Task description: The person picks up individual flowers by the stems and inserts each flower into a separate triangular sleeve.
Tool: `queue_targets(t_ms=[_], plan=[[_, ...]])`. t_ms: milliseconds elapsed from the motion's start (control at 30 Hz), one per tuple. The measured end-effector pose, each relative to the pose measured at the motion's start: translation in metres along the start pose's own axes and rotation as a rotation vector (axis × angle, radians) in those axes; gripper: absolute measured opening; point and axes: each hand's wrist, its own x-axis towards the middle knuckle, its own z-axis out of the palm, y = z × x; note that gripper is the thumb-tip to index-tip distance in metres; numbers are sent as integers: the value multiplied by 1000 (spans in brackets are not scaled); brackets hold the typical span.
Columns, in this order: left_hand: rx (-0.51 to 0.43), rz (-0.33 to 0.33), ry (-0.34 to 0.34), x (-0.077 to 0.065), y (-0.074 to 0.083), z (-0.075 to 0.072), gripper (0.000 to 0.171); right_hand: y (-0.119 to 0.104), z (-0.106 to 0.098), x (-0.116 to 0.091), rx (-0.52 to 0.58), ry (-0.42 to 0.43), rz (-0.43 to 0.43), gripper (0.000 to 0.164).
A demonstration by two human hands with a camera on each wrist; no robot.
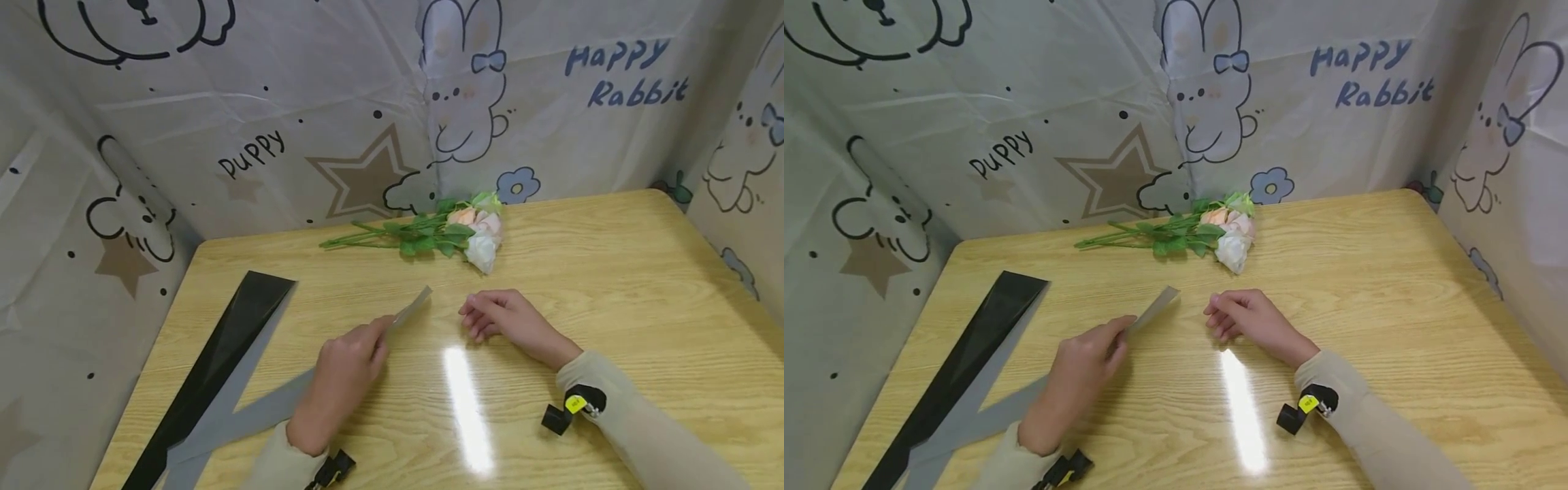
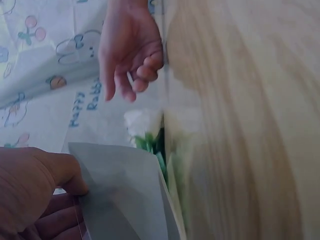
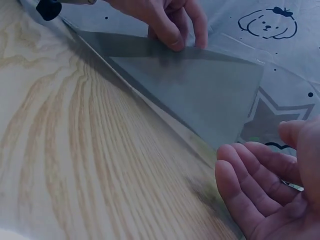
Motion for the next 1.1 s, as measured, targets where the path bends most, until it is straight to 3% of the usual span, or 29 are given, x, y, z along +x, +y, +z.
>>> queue_targets(t_ms=[333, 500, 667, 900, 967, 1100], plan=[[-51, 142, -50, 8, 26, 19, 22, -3, -7, 0, 108, 5, 132, 59], [-73, 212, -64, 12, 37, 29, 25, -4, -15, -3, 180, 14, 215, 44], [-78, 264, -74, 16, 43, 35, 22, -4, -22, -4, 194, 20, 203, 33], [-88, 259, -188, 22, 48, 36, 8, -2, -23, -5, 172, 27, 161, 21], [-101, 240, -232, 27, 50, 36, 14, -1, -23, -5, 173, 36, 136, 19], [-208, 131, -329, 43, 53, 39, 23, 1, -24, -5, 176, 59, 91, 19]])
